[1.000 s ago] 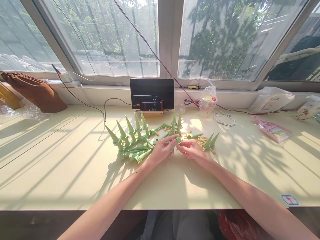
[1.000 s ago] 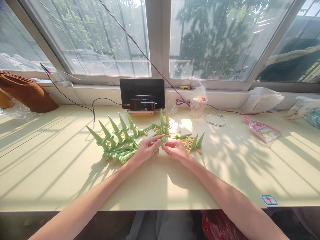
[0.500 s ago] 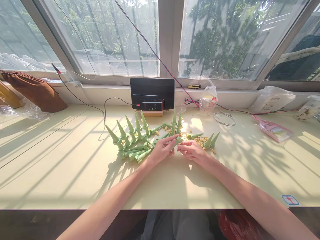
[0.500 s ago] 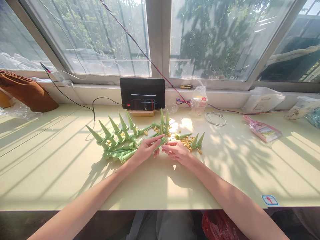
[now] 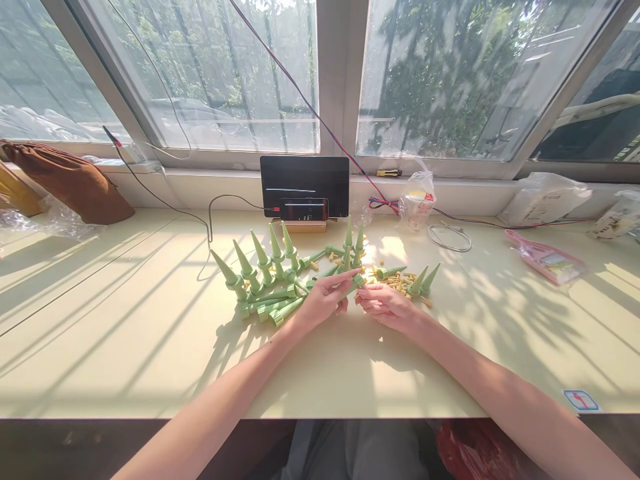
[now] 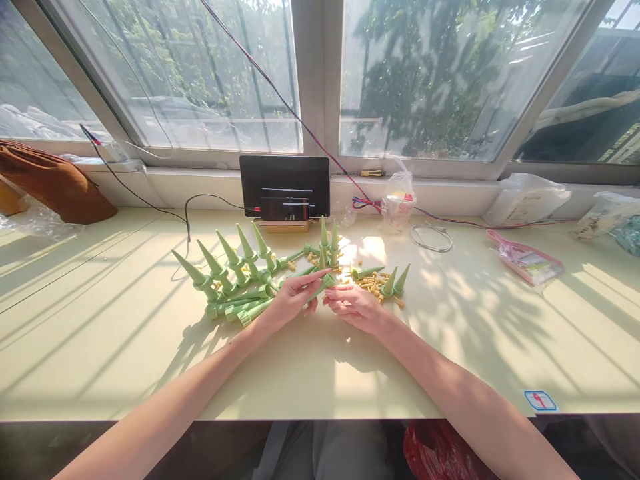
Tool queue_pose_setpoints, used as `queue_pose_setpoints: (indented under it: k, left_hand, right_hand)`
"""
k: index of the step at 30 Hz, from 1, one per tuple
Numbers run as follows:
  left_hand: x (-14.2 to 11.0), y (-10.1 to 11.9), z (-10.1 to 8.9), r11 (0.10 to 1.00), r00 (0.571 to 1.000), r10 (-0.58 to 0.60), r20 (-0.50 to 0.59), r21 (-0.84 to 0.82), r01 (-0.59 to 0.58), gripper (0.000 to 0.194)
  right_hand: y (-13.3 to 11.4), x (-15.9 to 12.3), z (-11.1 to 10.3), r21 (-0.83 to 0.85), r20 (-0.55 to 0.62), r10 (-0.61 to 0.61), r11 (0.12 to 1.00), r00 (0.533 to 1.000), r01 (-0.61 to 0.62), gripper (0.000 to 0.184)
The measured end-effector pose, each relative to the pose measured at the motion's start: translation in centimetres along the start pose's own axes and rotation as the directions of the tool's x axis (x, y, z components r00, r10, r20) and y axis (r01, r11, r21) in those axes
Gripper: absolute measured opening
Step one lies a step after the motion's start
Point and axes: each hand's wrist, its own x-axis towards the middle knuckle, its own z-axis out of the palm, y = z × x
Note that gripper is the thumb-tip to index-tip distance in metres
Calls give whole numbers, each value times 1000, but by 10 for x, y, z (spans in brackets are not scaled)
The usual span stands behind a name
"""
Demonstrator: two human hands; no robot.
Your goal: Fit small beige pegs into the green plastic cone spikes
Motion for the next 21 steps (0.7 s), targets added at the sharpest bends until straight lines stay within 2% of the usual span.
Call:
queue_pose_setpoints:
  k: [6, 10, 17, 21]
  left_hand:
    - [0, -1, 1, 1000, 1000, 17, -7, 2, -17, 47]
    - [2, -3, 4, 998, 997, 23, -76, 52, -19, 47]
    - [4, -4, 8, 998, 986, 24, -162, 66, -13, 45]
    - [4, -5, 8, 998, 971, -2, -241, 54, 16, 44]
  right_hand:
    - [0, 2, -3, 69, -3, 49, 996, 999, -48, 28]
    - [-5, 2, -2, 65, -6, 18, 998, 1000, -18, 30]
    - [-16, -5, 8, -131, -13, -52, 990, 999, 50, 39]
    - [-14, -6, 15, -287, -76, -236, 936, 969, 206, 38]
